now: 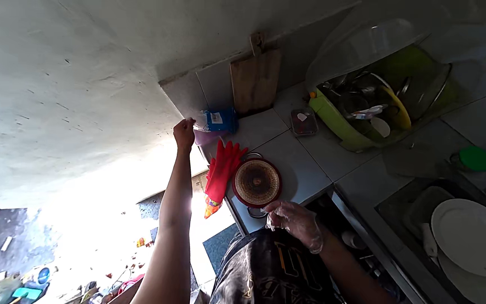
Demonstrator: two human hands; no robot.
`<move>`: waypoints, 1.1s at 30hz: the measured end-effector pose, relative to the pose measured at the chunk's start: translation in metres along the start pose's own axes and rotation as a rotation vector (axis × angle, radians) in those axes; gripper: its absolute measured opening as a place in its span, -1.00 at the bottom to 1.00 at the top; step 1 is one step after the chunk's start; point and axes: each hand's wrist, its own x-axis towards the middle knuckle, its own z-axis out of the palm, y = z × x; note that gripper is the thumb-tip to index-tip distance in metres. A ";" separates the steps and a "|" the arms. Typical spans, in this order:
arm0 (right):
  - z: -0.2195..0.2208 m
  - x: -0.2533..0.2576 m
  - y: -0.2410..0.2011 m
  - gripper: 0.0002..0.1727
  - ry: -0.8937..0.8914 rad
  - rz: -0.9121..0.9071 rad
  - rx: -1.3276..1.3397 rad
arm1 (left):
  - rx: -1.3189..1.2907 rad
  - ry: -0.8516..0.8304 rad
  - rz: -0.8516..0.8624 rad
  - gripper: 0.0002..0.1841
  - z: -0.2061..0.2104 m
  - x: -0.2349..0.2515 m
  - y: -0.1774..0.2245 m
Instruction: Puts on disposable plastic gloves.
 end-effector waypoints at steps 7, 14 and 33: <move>0.013 0.072 -0.058 -0.46 0.222 0.027 -0.820 | 0.090 -0.205 0.228 -0.74 -0.011 -0.009 0.025; 0.037 0.220 -0.075 -0.24 0.224 -0.282 -1.437 | 0.104 -0.202 0.290 -0.75 -0.016 -0.022 0.043; 0.039 0.339 -0.037 -0.16 0.140 0.054 -1.646 | -0.276 0.057 0.492 -0.70 -0.090 -0.040 0.055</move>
